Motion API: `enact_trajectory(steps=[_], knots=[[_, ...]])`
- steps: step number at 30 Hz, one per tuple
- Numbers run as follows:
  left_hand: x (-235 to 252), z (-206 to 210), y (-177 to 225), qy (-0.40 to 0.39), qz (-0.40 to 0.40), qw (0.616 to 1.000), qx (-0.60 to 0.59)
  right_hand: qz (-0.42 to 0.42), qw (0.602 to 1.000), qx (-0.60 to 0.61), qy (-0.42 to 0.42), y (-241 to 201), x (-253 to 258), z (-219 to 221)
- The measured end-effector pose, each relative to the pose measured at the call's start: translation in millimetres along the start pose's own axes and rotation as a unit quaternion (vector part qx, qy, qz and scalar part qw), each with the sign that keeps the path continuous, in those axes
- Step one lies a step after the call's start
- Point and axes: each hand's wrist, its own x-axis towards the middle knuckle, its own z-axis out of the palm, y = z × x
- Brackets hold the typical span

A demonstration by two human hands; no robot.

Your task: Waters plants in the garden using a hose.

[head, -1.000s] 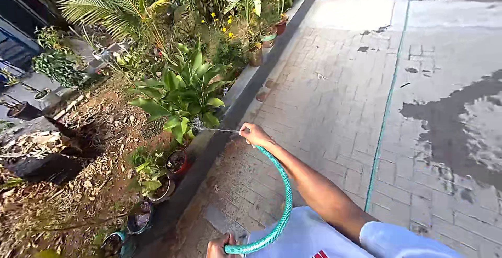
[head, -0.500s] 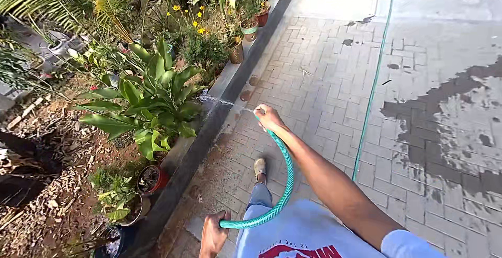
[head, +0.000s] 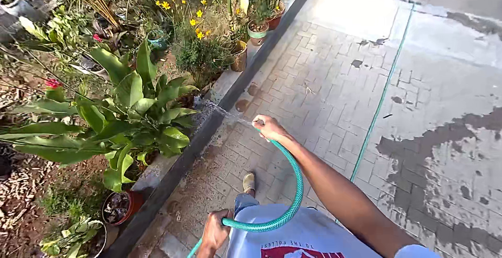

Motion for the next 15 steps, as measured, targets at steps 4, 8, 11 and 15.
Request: enact_trajectory(steps=[4,8,11,15], knots=[[53.6,0.4,35.0,-0.011,0.007,0.999,-0.034,0.007,1.0,0.016,-0.017,-1.6,38.5,-38.2],[96.3,11.0,69.4,-0.019,-0.003,0.998,-0.061,0.008,0.998,0.051,-0.035,1.7,53.3,-82.8],[128.2,29.6,102.5,-0.013,-0.012,0.998,-0.056,0.011,0.995,0.089,-0.034,15.1,71.6,-120.8],[180.9,75.9,157.9,0.024,-0.015,0.997,-0.067,-0.017,0.993,0.115,-0.021,47.6,120.3,-183.5]])
